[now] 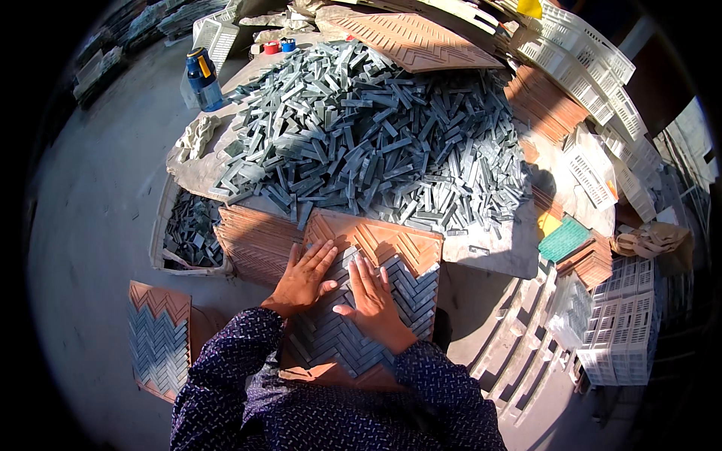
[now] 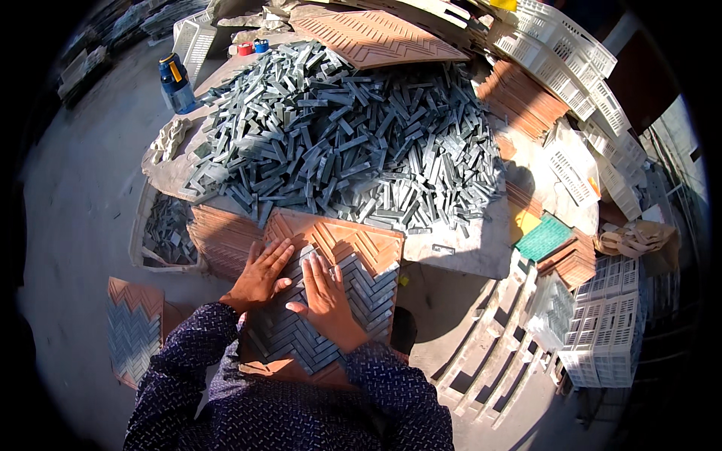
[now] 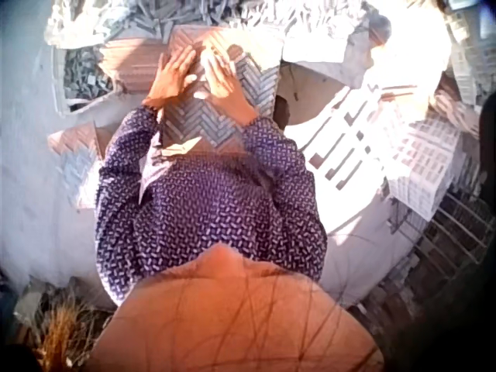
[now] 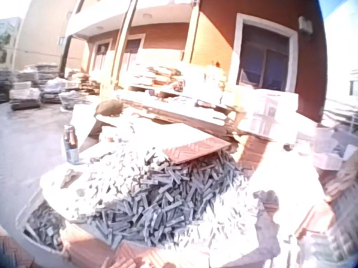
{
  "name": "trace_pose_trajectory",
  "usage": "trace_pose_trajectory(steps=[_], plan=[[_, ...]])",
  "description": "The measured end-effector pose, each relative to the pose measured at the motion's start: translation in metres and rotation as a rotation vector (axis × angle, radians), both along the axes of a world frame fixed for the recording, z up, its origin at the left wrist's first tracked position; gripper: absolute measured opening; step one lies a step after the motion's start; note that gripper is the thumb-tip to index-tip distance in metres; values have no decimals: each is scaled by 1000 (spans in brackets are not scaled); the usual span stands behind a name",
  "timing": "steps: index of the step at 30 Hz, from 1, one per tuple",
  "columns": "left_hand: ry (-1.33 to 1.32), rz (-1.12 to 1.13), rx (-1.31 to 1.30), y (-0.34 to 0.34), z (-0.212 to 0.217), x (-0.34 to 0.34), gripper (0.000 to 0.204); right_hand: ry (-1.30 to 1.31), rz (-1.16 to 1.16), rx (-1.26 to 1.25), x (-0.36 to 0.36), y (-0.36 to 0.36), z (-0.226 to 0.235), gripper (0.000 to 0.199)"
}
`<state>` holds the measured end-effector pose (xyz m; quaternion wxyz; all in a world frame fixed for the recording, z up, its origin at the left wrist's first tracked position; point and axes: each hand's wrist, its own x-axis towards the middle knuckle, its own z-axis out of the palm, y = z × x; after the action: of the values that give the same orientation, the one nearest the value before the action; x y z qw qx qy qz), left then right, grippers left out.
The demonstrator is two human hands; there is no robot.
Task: The person arranges small rectangular tiles by hand onto a square board to form a herringbone pattern. They repeatedly pick tiles from a nearby pile, place them into the pattern, and press them down to secure the layout.
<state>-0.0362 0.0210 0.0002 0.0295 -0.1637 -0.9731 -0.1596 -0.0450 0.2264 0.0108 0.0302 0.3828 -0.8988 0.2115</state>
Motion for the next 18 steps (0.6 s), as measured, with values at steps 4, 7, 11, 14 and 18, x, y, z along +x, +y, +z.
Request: trace_pose_trajectory(steps=[4, 7, 11, 14, 18], plan=[[3, 31, 77, -27, 2, -21, 64, -79, -23, -55, -6, -2, 15, 84], [-52, 41, 148, -29, -4, -22, 65, -74, -9, -101, -3, 2, 11, 81], [-83, 39, 142, -26, -6, -21, 66, -17, -15, -156, -3, 3, 6, 77], [-103, 46, 123, -25, 0, -20, 67, -20, -11, -164, -5, 0, 4, 75], [39, -32, 33, -24, 4, -20, 66, -41, -36, -136, -23, 1, 6, 72]])
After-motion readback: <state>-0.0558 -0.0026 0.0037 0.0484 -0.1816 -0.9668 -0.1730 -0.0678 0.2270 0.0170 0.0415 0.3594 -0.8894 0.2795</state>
